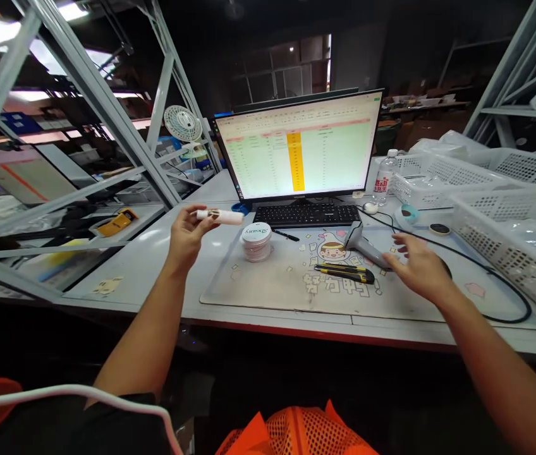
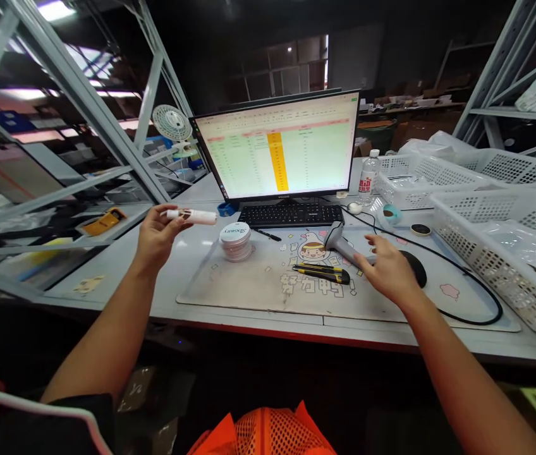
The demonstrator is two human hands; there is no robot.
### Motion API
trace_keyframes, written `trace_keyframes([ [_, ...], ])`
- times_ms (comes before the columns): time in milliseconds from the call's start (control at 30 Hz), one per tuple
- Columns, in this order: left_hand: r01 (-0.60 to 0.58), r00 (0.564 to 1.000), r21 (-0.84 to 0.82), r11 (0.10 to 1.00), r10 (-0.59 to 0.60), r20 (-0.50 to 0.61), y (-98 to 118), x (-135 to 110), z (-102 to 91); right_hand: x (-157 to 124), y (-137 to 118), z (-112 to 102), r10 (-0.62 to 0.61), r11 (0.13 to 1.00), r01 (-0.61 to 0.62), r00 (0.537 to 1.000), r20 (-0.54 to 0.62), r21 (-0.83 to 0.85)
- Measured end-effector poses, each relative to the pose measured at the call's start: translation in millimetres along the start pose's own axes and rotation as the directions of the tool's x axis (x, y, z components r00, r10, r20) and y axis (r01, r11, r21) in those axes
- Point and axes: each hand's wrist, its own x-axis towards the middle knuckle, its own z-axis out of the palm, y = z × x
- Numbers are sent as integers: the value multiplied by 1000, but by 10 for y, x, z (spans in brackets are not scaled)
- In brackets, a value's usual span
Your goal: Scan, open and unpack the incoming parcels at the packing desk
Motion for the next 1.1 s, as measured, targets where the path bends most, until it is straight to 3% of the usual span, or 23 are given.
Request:
trace_keyframes([
  [67,-35,996,-204,978,52,79,215,-127,253,79,-63,152,85,977,-50,983,162,-207],
  [167,-11,975,-315,949,79,207,437,-304,650,203,-214,381,195,907,-49,929,315,-418],
  [333,-86,922,-314,946,195,334,512,-442,1084,368,-403,569,269,887,-116,916,297,-447],
  [433,-233,855,-234,944,313,412,505,-503,1168,436,-464,465,289,899,-151,910,297,-412],
  [500,-420,762,-145,896,435,480,511,-576,1151,453,-494,254,276,923,-155,904,325,-353],
  [567,-637,603,-104,764,578,550,525,-671,1101,445,-522,-40,241,968,-181,869,433,-175],
  [667,-836,349,-128,533,698,625,557,-803,1027,418,-589,-485,144,929,-330,736,662,165],
  [700,-868,295,-131,480,708,642,569,-832,1012,413,-625,-600,109,899,-376,687,718,224],
  [767,-897,240,-127,422,709,663,586,-865,995,407,-719,-762,61,881,-401,624,779,252],
  [900,-890,256,-115,441,692,675,565,-861,988,385,-944,-880,29,918,-333,599,801,216],
  [1000,-859,306,-110,501,673,673,516,-850,977,372,-1029,-881,-4,941,-269,593,805,203],
  [1100,-791,376,-111,601,622,687,465,-849,950,391,-952,-786,-41,952,-220,597,801,213],
])
